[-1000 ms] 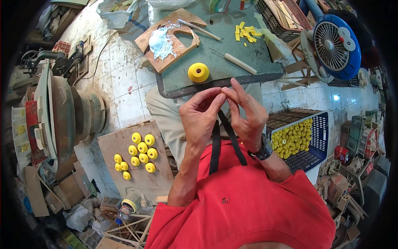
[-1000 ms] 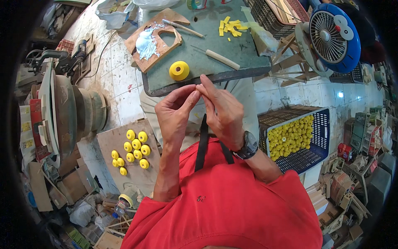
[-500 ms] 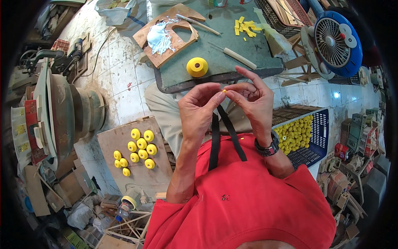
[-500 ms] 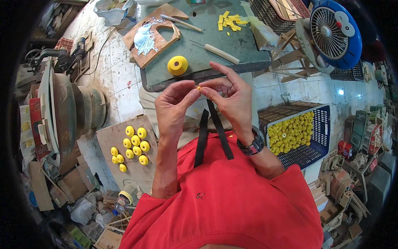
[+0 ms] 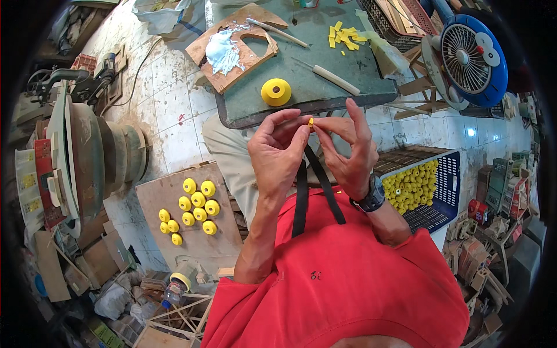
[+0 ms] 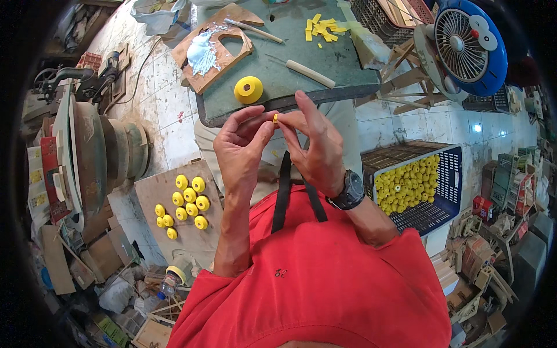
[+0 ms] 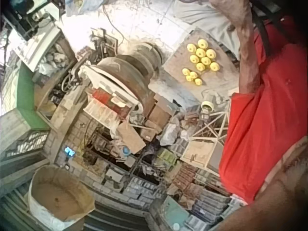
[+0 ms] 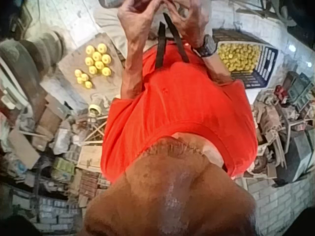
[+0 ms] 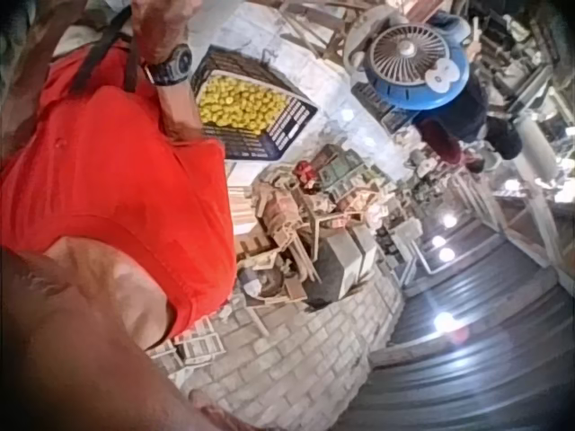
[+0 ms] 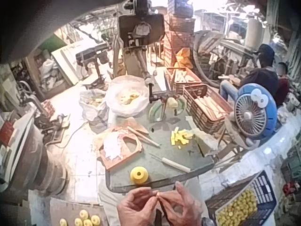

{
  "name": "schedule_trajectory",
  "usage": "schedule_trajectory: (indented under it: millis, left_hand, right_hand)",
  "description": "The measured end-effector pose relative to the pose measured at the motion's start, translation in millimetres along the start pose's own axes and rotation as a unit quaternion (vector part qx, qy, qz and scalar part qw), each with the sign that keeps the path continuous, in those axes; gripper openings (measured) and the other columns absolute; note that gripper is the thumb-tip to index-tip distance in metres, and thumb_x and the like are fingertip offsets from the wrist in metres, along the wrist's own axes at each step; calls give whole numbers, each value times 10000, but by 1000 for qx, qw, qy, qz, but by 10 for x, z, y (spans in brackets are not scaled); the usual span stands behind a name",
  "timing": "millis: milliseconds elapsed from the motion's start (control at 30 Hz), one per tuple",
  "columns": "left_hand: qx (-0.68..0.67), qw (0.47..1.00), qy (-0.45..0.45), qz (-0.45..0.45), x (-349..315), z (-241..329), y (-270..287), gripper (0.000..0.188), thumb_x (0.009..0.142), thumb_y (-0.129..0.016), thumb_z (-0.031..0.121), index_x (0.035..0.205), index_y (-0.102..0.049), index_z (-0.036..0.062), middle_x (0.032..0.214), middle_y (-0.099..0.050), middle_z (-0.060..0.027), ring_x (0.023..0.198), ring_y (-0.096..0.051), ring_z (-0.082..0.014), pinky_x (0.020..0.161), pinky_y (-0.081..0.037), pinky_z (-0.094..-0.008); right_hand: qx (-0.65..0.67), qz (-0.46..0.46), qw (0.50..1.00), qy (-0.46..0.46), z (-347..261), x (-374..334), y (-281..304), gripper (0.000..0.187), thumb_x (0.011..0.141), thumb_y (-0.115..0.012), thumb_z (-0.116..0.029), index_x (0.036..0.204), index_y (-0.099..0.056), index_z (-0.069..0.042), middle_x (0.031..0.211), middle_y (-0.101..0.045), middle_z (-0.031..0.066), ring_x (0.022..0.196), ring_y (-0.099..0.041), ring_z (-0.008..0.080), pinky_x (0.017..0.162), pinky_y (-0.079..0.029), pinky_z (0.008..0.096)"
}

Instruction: Assembling small yellow toy components by gluing and trimming pieces at a workshop station.

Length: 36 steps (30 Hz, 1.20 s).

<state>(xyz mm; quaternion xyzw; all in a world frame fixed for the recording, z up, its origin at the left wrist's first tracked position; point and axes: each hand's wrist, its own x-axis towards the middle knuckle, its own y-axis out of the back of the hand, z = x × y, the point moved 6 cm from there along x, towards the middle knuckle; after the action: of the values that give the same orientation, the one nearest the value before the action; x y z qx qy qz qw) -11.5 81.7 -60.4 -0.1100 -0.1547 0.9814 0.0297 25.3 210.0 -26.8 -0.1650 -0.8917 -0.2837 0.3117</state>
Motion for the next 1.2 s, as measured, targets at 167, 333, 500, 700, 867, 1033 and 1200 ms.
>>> schedule_trajectory:
  millis: [167,333,500,700,867,1033,1200]
  left_hand:
    - [-13,1000,-3,-5,18,-3,44,277,823,-685,-21,1081,-583,-30,977,-690,-130,893,-659,-137,785,-536,-240]
    - [-34,999,-9,-16,42,-37,48,293,815,-694,-25,1086,-583,-28,963,-688,-134,884,-659,-144,796,-543,-253]
    - [20,999,-50,6,9,-9,70,317,816,-687,-32,1103,-553,-20,911,-678,-105,848,-657,-137,774,-540,-249]
    - [13,1000,-15,-14,24,-49,118,326,810,-690,-36,1100,-543,-18,905,-678,-103,836,-656,-132,760,-538,-245]
    - [5,1000,15,-24,47,-65,146,304,808,-687,-42,1081,-555,-16,908,-680,-107,839,-658,-133,759,-538,-240]
    - [25,998,26,-47,143,-48,141,297,795,-714,-2,1057,-575,-19,914,-681,-98,826,-658,-143,738,-530,-249]
    - [419,872,-234,95,391,230,273,569,673,-829,161,1154,-573,-5,1070,-606,-112,913,-601,-185,694,-506,-278]
  right_hand:
    - [30,-13,999,-6,-47,-18,33,680,763,-706,54,1351,-367,6,917,-699,83,836,-676,211,782,-514,310]
    - [356,16,865,-354,305,-82,-60,620,787,-710,40,1319,-392,26,932,-698,114,905,-659,153,807,-522,267]
    - [403,-21,800,-445,370,-143,-156,611,783,-722,34,1305,-403,34,920,-695,120,872,-661,141,793,-525,236]
    - [392,-42,801,-450,371,-185,-200,592,782,-720,40,1294,-424,32,909,-698,113,845,-660,119,764,-525,221]
    - [367,-41,821,-437,368,-177,-183,580,779,-724,36,1287,-446,26,901,-698,111,819,-654,109,741,-515,215]
    - [316,-21,884,-343,386,-71,-139,595,779,-711,56,1288,-406,4,846,-686,87,776,-635,95,707,-488,198]
    - [313,1,904,-290,459,-1,-124,546,782,-697,68,1235,-404,-15,813,-669,66,761,-615,82,693,-461,191]
